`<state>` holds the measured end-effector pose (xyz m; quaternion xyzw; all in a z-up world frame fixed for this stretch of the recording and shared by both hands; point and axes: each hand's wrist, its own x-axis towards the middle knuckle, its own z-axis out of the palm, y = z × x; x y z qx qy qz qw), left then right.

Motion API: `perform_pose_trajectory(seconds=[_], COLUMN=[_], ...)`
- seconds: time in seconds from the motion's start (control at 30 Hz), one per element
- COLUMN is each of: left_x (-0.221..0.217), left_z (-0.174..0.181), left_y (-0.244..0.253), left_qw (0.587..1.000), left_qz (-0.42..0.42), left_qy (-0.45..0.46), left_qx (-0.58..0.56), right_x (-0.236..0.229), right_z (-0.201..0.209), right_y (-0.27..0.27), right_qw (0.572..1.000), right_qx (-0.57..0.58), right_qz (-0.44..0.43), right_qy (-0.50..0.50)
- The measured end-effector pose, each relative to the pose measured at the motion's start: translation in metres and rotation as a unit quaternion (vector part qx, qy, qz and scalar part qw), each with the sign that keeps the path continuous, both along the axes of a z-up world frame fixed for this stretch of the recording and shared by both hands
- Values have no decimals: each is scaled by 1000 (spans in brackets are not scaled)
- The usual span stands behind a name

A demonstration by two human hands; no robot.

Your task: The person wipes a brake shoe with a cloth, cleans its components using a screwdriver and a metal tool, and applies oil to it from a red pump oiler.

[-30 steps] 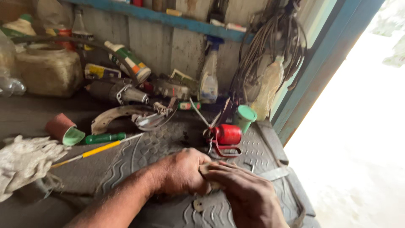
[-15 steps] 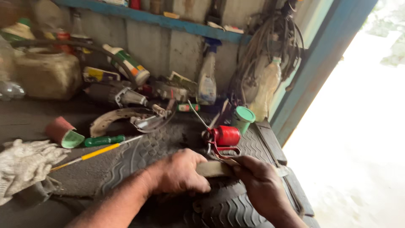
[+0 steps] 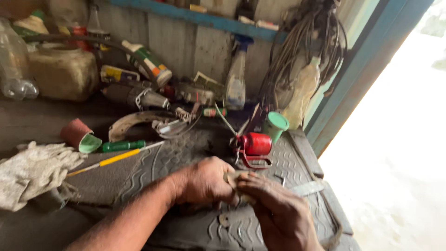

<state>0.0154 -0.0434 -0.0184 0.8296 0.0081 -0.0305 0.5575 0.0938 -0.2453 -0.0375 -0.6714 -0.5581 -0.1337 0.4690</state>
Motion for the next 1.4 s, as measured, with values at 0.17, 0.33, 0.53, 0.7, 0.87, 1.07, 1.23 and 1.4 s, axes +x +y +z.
perform_pose_trajectory(seconds=[0.17,0.33,0.53,0.7,0.87,1.07,1.23,1.4], left_x=[-2,4,6,7,-17,-31,-20,-15], left_z=[0,-15,-15,-16,6,7,-2,0], left_y=[9,14,19,18,28,24,-1,-15], left_qw=[998,997,995,992,998,998,977,958], left_qz=[69,78,87,71,-8,10,86,118], left_qy=[-2,-6,3,20,63,14,-121,-135], left_qx=[1,-1,-41,-102,-11,59,150,226], right_x=[12,8,1,0,-1,12,7,1], right_z=[5,-8,-8,-4,-3,-11,-10,0], right_y=[-1,2,7,10,3,-5,7,5], right_qw=[935,986,984,997,996,986,956,977], right_qx=[-150,-23,-31,36,19,-8,115,70], right_qz=[-218,-125,-157,-57,-87,-91,111,55], right_qy=[238,110,84,27,20,141,245,-194])
